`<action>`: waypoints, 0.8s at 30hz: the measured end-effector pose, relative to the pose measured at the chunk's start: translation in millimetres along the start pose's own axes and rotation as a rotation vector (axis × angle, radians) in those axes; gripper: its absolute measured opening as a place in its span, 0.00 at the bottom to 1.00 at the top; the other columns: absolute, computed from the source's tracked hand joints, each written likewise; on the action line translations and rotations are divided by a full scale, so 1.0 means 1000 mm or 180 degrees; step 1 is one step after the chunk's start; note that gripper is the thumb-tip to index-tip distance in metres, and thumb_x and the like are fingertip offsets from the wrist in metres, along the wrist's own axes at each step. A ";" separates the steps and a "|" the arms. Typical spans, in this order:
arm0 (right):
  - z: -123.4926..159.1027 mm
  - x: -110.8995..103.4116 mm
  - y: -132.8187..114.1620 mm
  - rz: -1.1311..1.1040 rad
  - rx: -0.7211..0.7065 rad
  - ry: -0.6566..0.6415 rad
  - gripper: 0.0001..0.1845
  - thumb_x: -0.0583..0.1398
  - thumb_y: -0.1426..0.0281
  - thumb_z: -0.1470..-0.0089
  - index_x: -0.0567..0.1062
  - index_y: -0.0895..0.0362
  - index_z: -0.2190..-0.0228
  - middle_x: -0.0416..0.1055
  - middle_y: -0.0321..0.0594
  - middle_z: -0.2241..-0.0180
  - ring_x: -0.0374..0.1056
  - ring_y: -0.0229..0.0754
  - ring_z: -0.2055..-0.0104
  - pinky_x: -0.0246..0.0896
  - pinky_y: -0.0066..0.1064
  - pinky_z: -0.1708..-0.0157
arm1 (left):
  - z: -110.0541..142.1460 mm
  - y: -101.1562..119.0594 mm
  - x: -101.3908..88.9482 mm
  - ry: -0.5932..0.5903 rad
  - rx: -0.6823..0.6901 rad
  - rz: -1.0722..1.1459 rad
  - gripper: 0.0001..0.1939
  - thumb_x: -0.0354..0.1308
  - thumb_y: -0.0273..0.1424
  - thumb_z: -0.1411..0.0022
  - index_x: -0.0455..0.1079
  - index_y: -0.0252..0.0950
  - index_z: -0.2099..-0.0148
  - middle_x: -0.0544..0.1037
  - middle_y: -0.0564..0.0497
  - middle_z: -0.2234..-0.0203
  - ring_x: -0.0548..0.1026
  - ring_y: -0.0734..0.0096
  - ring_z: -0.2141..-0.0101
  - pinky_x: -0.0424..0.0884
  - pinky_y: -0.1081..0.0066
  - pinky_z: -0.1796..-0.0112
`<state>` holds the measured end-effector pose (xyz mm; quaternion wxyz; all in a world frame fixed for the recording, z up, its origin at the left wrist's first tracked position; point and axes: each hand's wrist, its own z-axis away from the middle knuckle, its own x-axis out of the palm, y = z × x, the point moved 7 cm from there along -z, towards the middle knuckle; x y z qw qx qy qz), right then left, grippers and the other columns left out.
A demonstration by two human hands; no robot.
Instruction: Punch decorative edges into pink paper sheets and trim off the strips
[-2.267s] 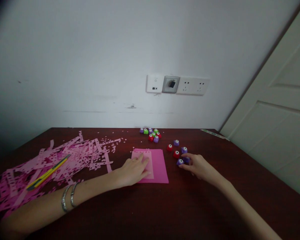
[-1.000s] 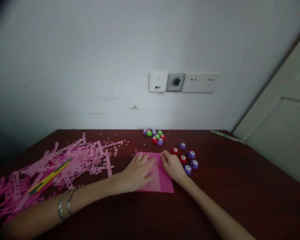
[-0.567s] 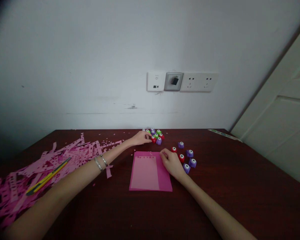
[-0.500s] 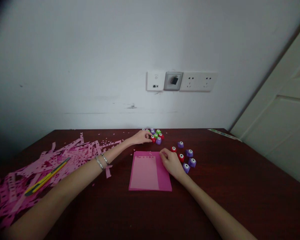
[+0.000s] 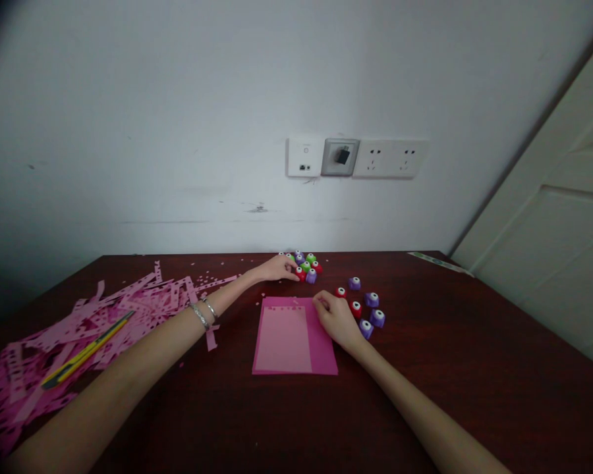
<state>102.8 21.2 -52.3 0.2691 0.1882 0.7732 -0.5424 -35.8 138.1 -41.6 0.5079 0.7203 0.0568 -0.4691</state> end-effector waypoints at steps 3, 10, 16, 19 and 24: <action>0.000 -0.002 -0.002 -0.0121 0.0021 0.0047 0.13 0.51 0.64 0.46 0.70 0.57 0.73 0.61 0.31 0.86 0.57 0.35 0.84 0.48 0.25 0.83 | 0.007 0.002 -0.004 0.0221 0.0110 0.0006 0.16 0.62 0.42 0.54 0.72 0.32 0.72 0.64 0.58 0.86 0.60 0.78 0.82 0.52 0.75 0.79; -0.015 -0.017 -0.023 -0.0295 -0.0045 0.0284 0.16 0.55 0.62 0.49 0.75 0.61 0.67 0.71 0.39 0.80 0.63 0.36 0.82 0.57 0.26 0.82 | 0.041 0.017 -0.018 0.0821 0.0141 -0.0086 0.17 0.60 0.42 0.53 0.72 0.32 0.69 0.69 0.55 0.82 0.64 0.77 0.79 0.55 0.76 0.77; -0.033 -0.002 -0.025 -0.0219 0.0100 0.0055 0.16 0.54 0.66 0.49 0.77 0.61 0.64 0.76 0.42 0.73 0.65 0.36 0.84 0.60 0.27 0.83 | 0.071 0.032 -0.017 0.1072 -0.0039 -0.0350 0.15 0.60 0.40 0.53 0.72 0.34 0.67 0.75 0.51 0.74 0.69 0.72 0.73 0.60 0.74 0.73; -0.035 0.008 -0.024 -0.0169 0.0005 -0.0035 0.15 0.54 0.68 0.48 0.78 0.61 0.65 0.76 0.41 0.74 0.68 0.38 0.81 0.62 0.28 0.80 | 0.078 0.032 -0.013 0.1106 -0.0175 -0.0422 0.13 0.60 0.39 0.53 0.73 0.35 0.67 0.76 0.51 0.73 0.70 0.71 0.73 0.61 0.74 0.73; -0.032 0.015 -0.031 -0.0108 -0.0207 -0.0091 0.16 0.54 0.69 0.48 0.78 0.60 0.62 0.77 0.44 0.67 0.72 0.44 0.68 0.64 0.31 0.69 | 0.076 0.026 -0.005 0.1080 -0.0187 -0.0151 0.12 0.61 0.38 0.53 0.73 0.34 0.69 0.75 0.51 0.76 0.71 0.72 0.74 0.61 0.74 0.74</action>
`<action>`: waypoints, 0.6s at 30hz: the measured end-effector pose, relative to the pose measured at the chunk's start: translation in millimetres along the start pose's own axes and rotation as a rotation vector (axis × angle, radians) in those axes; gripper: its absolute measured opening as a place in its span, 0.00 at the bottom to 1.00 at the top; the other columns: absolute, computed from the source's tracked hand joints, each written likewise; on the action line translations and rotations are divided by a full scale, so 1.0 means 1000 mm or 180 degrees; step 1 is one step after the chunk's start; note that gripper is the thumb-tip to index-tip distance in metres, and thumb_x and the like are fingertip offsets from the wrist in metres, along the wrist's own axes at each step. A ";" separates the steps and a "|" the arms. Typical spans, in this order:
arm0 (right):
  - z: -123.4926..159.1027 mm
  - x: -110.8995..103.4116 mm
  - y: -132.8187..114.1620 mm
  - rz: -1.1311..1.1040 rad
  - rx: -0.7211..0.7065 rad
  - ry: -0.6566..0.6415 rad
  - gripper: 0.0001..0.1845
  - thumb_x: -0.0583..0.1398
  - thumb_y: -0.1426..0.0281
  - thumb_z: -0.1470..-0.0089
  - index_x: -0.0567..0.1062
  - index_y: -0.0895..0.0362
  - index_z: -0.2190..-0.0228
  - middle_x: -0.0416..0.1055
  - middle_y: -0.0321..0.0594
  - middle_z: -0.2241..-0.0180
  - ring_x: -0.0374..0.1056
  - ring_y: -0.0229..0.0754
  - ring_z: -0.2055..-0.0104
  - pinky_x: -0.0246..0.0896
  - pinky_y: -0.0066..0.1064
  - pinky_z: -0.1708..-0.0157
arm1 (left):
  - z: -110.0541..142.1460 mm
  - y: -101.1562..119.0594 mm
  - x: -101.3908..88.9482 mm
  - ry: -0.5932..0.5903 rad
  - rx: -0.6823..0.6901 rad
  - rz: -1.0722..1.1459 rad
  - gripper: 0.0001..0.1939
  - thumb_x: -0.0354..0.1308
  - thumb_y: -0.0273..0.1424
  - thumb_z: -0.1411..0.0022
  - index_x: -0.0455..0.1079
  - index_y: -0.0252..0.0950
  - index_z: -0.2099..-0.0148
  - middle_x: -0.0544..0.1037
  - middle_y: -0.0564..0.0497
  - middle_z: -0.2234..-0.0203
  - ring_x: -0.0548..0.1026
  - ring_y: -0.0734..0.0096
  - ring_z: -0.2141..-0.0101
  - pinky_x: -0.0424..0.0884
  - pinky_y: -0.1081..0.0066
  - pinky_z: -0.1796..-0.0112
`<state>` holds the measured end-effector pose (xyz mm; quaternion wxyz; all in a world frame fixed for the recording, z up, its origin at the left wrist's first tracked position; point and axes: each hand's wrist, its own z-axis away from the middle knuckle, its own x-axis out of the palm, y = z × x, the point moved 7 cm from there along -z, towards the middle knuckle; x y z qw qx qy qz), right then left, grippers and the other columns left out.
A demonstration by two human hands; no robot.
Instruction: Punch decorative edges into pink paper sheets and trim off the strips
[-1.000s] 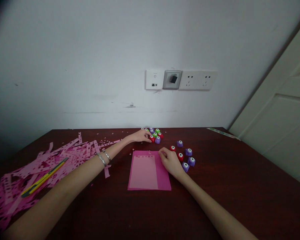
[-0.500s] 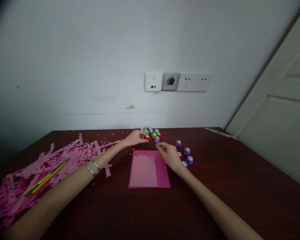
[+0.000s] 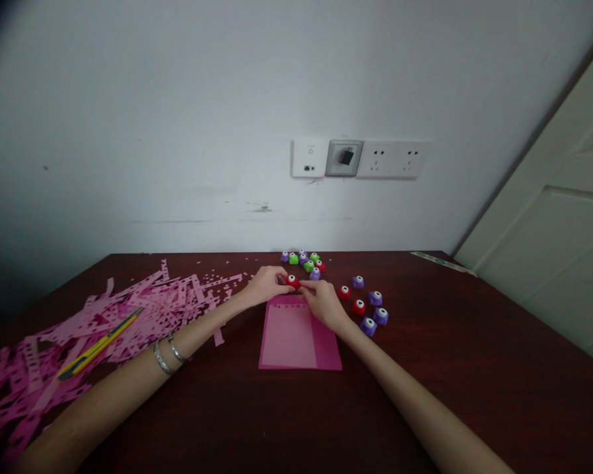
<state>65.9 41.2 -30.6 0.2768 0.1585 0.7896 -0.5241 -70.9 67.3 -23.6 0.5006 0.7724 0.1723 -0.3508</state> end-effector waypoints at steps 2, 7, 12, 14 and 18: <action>0.002 0.002 -0.003 -0.0038 -0.0005 -0.0046 0.16 0.53 0.69 0.48 0.77 0.59 0.61 0.77 0.43 0.67 0.71 0.44 0.68 0.64 0.31 0.68 | -0.001 -0.001 0.003 0.0026 -0.0012 0.0131 0.12 0.61 0.38 0.53 0.72 0.33 0.69 0.75 0.52 0.77 0.70 0.73 0.75 0.61 0.75 0.74; 0.003 0.003 -0.009 0.0082 -0.0022 -0.0056 0.14 0.54 0.71 0.49 0.78 0.60 0.66 0.76 0.41 0.71 0.70 0.43 0.70 0.63 0.31 0.68 | -0.001 0.005 0.006 0.0068 -0.0022 0.0423 0.09 0.60 0.32 0.51 0.73 0.32 0.68 0.73 0.53 0.78 0.67 0.77 0.77 0.59 0.76 0.75; 0.001 0.001 -0.007 -0.0056 -0.0010 -0.0023 0.12 0.55 0.72 0.51 0.77 0.58 0.67 0.76 0.39 0.72 0.69 0.41 0.71 0.64 0.30 0.69 | 0.001 0.014 0.006 -0.0090 -0.0011 0.0481 0.08 0.59 0.32 0.50 0.74 0.32 0.69 0.72 0.54 0.80 0.63 0.79 0.80 0.56 0.76 0.77; 0.001 0.003 -0.001 -0.0295 0.0084 -0.0047 0.12 0.55 0.72 0.52 0.77 0.58 0.66 0.76 0.39 0.72 0.69 0.41 0.72 0.65 0.30 0.71 | 0.002 0.016 0.007 -0.0187 -0.0048 0.0544 0.09 0.57 0.32 0.49 0.74 0.31 0.68 0.71 0.55 0.81 0.62 0.79 0.81 0.55 0.76 0.78; 0.001 0.012 0.015 -0.0915 0.0421 -0.0228 0.14 0.57 0.69 0.52 0.76 0.58 0.63 0.75 0.37 0.73 0.70 0.40 0.76 0.66 0.29 0.78 | 0.002 0.012 0.011 -0.0219 -0.0111 0.0521 0.12 0.53 0.33 0.45 0.74 0.31 0.68 0.69 0.55 0.82 0.61 0.79 0.81 0.54 0.76 0.78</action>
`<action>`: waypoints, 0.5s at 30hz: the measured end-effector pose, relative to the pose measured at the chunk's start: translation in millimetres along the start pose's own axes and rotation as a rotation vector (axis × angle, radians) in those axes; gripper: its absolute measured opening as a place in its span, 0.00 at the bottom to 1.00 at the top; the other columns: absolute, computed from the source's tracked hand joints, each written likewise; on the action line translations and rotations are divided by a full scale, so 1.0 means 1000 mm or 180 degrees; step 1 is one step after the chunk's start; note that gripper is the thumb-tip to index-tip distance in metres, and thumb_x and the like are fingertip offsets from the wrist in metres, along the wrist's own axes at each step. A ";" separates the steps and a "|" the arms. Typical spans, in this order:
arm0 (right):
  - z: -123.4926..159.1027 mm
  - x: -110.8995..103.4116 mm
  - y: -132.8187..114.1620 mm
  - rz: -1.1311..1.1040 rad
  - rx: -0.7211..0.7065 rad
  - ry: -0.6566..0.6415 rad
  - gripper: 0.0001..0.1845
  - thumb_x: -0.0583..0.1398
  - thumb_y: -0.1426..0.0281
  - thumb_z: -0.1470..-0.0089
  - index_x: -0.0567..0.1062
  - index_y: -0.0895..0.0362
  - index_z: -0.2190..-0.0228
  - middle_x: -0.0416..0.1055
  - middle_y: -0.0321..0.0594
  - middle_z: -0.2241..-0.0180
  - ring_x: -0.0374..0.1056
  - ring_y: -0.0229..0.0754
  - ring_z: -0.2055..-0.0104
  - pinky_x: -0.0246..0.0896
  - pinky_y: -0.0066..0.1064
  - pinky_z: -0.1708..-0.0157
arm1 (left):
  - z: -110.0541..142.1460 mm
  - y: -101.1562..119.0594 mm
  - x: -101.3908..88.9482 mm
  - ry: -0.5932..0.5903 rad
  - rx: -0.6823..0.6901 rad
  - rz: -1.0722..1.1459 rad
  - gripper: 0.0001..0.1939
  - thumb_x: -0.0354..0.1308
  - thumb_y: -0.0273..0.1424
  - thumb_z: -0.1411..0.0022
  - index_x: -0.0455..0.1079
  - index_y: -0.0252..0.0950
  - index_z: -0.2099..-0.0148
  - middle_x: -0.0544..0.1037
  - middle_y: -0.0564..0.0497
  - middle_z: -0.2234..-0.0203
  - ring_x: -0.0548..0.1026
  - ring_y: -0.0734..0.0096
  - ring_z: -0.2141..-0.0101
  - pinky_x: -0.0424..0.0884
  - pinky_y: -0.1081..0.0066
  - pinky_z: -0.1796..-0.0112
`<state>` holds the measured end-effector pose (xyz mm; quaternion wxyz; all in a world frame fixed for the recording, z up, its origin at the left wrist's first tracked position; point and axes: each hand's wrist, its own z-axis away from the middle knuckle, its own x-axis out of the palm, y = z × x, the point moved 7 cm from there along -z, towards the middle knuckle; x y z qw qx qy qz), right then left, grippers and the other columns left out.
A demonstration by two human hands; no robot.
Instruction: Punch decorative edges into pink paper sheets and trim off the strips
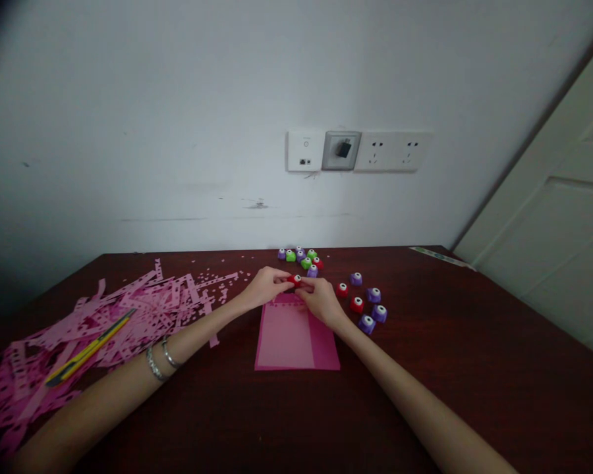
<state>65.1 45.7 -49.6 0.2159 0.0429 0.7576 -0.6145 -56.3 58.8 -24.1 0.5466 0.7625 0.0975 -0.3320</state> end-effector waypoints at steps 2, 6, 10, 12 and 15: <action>-0.001 0.000 0.006 -0.0090 0.0048 0.0024 0.14 0.58 0.69 0.53 0.75 0.58 0.62 0.75 0.38 0.72 0.70 0.40 0.74 0.67 0.29 0.78 | 0.000 -0.002 0.002 -0.0015 0.0027 -0.0069 0.14 0.50 0.33 0.43 0.74 0.31 0.69 0.68 0.54 0.83 0.61 0.78 0.80 0.54 0.76 0.78; -0.002 -0.004 0.004 0.0242 -0.0089 0.0139 0.13 0.60 0.69 0.54 0.76 0.59 0.65 0.76 0.39 0.74 0.71 0.41 0.74 0.65 0.29 0.76 | -0.002 -0.009 0.006 -0.0112 -0.0031 -0.0246 0.15 0.48 0.31 0.43 0.73 0.31 0.73 0.64 0.55 0.85 0.59 0.78 0.81 0.53 0.76 0.78; 0.002 -0.008 -0.008 0.0757 -0.0390 0.0375 0.12 0.60 0.69 0.54 0.77 0.60 0.65 0.76 0.40 0.73 0.71 0.41 0.73 0.64 0.29 0.72 | -0.002 -0.014 0.007 -0.0229 -0.0073 -0.0429 0.13 0.50 0.29 0.46 0.74 0.31 0.74 0.62 0.57 0.86 0.57 0.79 0.81 0.51 0.76 0.78; 0.004 -0.008 -0.014 0.0936 -0.0571 0.0444 0.12 0.60 0.69 0.53 0.77 0.59 0.65 0.76 0.41 0.71 0.71 0.41 0.70 0.64 0.30 0.69 | -0.002 -0.015 0.006 -0.0293 -0.0054 -0.0548 0.13 0.50 0.29 0.46 0.74 0.31 0.74 0.63 0.57 0.86 0.58 0.79 0.81 0.51 0.76 0.78; 0.005 -0.008 -0.019 0.1133 -0.0780 0.0395 0.11 0.60 0.69 0.53 0.77 0.58 0.65 0.75 0.43 0.67 0.70 0.42 0.67 0.64 0.31 0.65 | -0.002 -0.015 0.002 -0.0332 -0.0038 -0.0655 0.11 0.51 0.28 0.47 0.76 0.33 0.71 0.68 0.56 0.84 0.62 0.78 0.79 0.55 0.76 0.77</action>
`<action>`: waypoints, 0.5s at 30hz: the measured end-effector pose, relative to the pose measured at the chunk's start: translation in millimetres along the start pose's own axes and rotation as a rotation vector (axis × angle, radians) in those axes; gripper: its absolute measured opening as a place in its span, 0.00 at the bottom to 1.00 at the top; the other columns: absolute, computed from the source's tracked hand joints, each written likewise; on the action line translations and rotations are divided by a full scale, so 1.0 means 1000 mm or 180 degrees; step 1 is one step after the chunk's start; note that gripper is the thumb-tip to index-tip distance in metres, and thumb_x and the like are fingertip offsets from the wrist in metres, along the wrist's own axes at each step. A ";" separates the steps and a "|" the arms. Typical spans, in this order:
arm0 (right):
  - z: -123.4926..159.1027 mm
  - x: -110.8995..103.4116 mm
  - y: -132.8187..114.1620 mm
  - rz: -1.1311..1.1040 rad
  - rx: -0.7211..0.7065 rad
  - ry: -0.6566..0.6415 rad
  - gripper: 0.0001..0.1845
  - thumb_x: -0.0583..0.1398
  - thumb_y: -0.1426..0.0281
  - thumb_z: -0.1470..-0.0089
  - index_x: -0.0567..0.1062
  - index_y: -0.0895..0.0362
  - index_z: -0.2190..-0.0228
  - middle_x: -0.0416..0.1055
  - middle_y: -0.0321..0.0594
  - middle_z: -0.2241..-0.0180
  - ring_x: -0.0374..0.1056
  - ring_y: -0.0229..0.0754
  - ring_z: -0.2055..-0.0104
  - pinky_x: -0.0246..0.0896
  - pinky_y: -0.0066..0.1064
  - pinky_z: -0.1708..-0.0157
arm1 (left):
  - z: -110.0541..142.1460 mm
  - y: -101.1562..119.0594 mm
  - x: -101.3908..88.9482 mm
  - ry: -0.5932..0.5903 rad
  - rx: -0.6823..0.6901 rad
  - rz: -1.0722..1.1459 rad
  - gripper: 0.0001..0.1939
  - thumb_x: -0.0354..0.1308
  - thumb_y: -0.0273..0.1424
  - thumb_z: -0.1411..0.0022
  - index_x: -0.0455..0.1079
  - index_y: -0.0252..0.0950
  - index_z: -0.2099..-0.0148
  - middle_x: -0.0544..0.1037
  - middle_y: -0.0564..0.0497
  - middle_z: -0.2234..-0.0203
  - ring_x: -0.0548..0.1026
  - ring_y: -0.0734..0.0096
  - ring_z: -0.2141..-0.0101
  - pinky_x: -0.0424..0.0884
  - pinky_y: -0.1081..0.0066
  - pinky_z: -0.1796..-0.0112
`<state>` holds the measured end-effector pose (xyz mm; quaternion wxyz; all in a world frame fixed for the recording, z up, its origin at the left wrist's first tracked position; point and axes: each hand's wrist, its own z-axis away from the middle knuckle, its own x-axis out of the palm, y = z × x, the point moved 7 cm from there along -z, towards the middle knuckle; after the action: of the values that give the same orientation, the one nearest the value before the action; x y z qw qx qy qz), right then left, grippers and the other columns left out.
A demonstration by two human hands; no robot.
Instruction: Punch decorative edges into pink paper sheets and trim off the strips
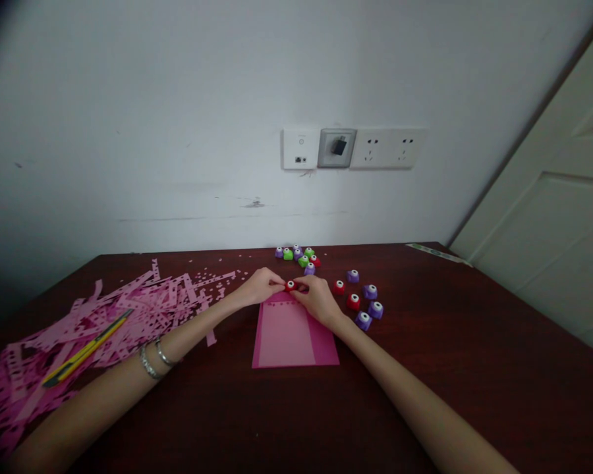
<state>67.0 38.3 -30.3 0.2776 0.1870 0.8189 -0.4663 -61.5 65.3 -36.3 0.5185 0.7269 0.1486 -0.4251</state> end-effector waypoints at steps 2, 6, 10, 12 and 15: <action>-0.001 -0.001 0.000 0.0028 -0.0056 -0.0080 0.11 0.60 0.69 0.53 0.78 0.57 0.66 0.75 0.42 0.67 0.70 0.42 0.67 0.63 0.31 0.65 | 0.000 0.001 -0.004 0.0014 0.0039 -0.0033 0.10 0.53 0.28 0.48 0.76 0.34 0.68 0.72 0.54 0.81 0.64 0.76 0.77 0.57 0.76 0.75; -0.003 -0.006 0.007 -0.0131 -0.0006 -0.0300 0.12 0.60 0.67 0.52 0.77 0.58 0.66 0.75 0.41 0.70 0.69 0.39 0.71 0.62 0.29 0.70 | 0.000 0.003 -0.014 0.0037 0.0109 -0.0163 0.10 0.60 0.31 0.53 0.76 0.34 0.66 0.75 0.52 0.76 0.66 0.76 0.77 0.59 0.76 0.75; -0.003 -0.006 0.016 -0.0321 0.0196 -0.0645 0.13 0.61 0.66 0.54 0.77 0.59 0.65 0.75 0.39 0.73 0.69 0.38 0.72 0.62 0.28 0.72 | 0.003 0.004 -0.017 -0.0198 0.0217 -0.0313 0.19 0.64 0.38 0.57 0.74 0.33 0.63 0.74 0.49 0.72 0.68 0.74 0.74 0.60 0.76 0.74; -0.002 -0.005 0.017 -0.0368 0.0198 -0.0787 0.13 0.60 0.67 0.54 0.78 0.59 0.64 0.75 0.39 0.72 0.69 0.38 0.71 0.62 0.28 0.70 | 0.005 0.004 -0.014 -0.0366 0.0276 -0.0446 0.17 0.64 0.39 0.57 0.74 0.34 0.66 0.74 0.49 0.73 0.68 0.73 0.74 0.60 0.76 0.74; -0.001 -0.003 0.017 -0.0390 0.0139 -0.0883 0.13 0.60 0.68 0.53 0.78 0.58 0.64 0.75 0.39 0.71 0.70 0.39 0.69 0.62 0.29 0.68 | 0.008 0.002 -0.012 -0.0494 0.0278 -0.0539 0.15 0.64 0.41 0.57 0.73 0.35 0.71 0.73 0.51 0.76 0.68 0.74 0.75 0.58 0.76 0.74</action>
<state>78.3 47.5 -38.9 0.3550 0.0765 0.7722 -0.5214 -71.1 59.9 -26.5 0.4585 0.6986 0.1503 -0.5284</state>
